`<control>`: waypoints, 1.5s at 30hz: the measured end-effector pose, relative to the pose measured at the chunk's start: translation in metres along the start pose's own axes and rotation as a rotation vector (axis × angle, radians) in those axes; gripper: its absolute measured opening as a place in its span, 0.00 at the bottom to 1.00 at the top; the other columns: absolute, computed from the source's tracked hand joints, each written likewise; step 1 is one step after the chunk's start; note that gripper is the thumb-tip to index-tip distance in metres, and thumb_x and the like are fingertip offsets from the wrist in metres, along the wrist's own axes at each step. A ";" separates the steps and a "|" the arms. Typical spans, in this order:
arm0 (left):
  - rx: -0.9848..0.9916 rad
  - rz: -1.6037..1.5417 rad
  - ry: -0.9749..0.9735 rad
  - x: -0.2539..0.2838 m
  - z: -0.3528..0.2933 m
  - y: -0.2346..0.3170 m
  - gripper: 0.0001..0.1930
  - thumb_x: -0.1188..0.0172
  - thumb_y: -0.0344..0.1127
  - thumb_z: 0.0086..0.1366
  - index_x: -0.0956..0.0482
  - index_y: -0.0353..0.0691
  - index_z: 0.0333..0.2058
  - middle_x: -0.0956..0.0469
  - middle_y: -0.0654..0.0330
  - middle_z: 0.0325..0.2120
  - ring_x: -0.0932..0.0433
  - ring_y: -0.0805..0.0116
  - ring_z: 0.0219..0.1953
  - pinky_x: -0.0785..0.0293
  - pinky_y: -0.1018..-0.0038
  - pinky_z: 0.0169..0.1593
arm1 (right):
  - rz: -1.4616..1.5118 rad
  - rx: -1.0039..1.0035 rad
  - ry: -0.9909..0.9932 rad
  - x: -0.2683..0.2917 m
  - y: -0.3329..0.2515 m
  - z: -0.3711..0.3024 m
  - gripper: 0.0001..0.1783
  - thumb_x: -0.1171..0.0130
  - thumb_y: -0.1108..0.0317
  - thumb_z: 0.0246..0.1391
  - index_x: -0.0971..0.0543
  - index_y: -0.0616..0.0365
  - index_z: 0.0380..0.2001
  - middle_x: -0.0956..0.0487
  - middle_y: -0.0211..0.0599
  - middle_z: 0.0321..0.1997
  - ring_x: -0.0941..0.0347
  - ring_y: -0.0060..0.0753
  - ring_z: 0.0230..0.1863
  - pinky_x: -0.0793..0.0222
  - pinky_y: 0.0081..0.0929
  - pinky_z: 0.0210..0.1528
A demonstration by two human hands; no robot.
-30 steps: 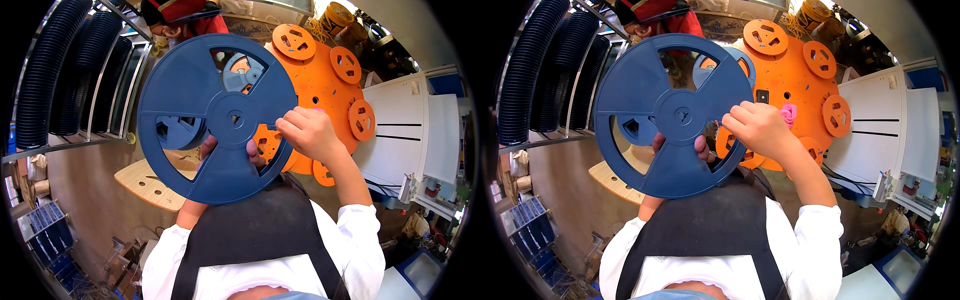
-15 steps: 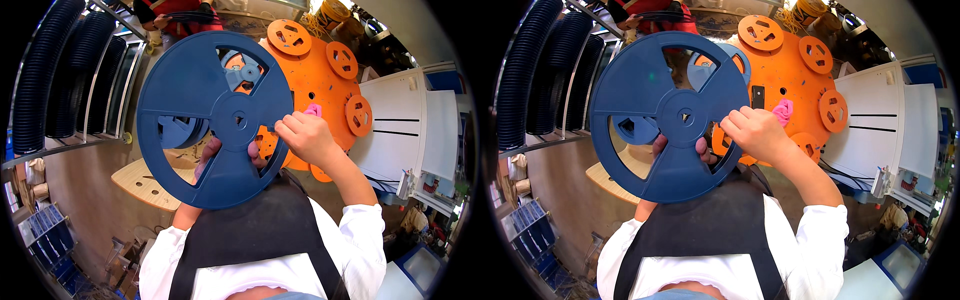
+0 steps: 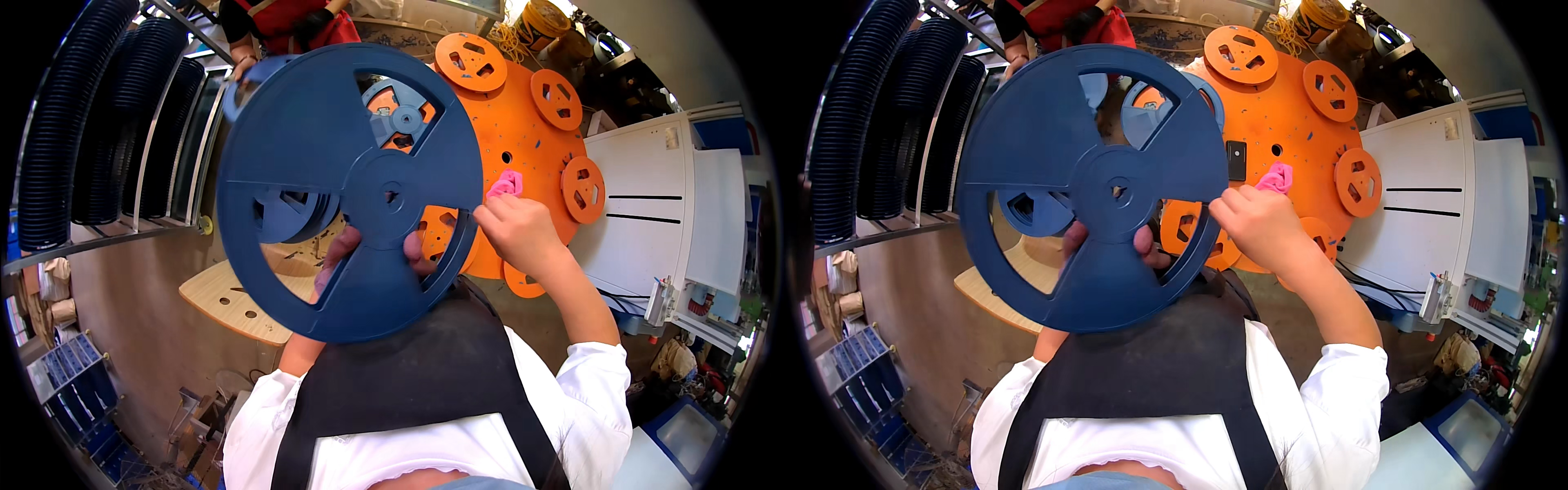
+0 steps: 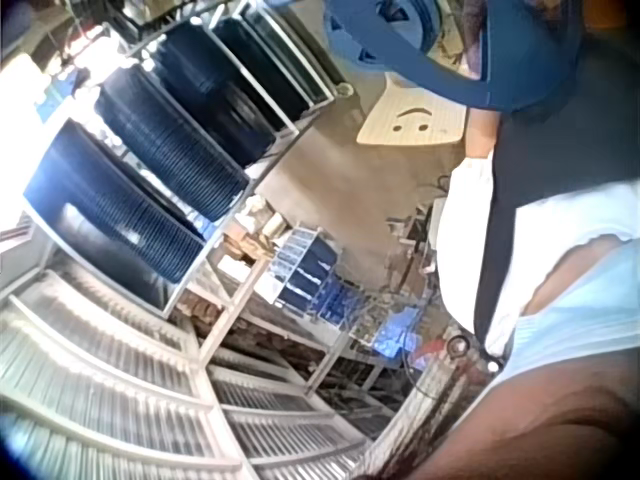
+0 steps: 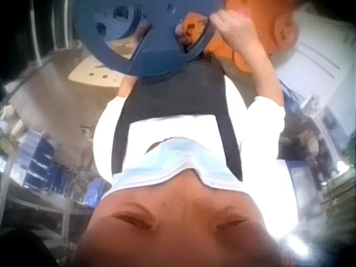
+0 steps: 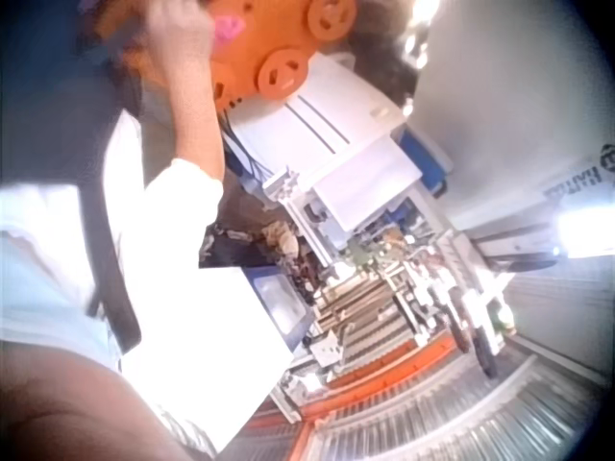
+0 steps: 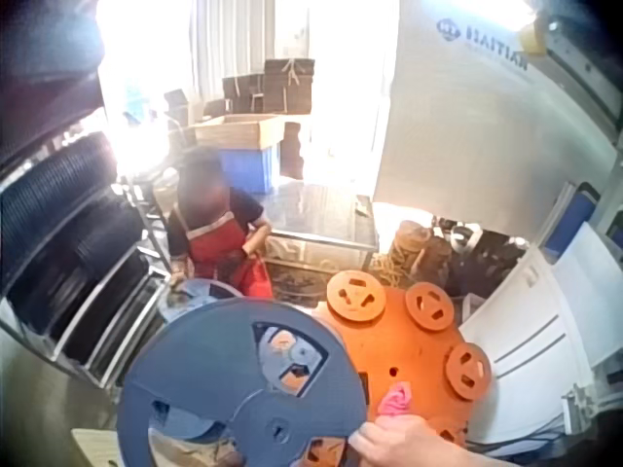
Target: The person picks up blue plastic spools from a rack and a table, then wipes each spool with a pink cloth. They handle the spools one at a time, rotating them to clean different surfaces, and place the cleaned spools back onto the rack or table.
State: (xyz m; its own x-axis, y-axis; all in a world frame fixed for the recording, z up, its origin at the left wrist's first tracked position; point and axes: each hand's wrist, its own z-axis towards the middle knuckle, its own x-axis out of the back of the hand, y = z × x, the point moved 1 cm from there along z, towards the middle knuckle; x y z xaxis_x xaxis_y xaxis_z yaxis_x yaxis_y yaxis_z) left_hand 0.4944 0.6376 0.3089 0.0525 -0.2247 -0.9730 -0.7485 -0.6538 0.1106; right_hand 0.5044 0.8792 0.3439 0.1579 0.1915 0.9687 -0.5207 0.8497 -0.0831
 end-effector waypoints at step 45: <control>0.027 -0.040 -0.108 0.007 -0.006 0.000 0.30 0.56 0.57 0.67 0.41 0.43 0.60 0.27 0.45 0.41 0.25 0.58 0.40 0.35 0.65 0.49 | -0.052 0.091 0.102 -0.003 -0.010 0.009 0.07 0.40 0.70 0.40 0.28 0.51 0.24 0.33 0.24 0.21 0.32 0.22 0.26 0.36 0.20 0.23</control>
State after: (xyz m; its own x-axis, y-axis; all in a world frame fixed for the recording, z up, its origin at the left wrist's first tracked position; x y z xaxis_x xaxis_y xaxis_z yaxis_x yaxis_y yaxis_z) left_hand 0.4993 0.6316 0.3035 0.0119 -0.1190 -0.9928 -0.7650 -0.6404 0.0675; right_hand 0.5013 0.8656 0.3441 0.2683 0.2015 0.9420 -0.5830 0.8124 -0.0077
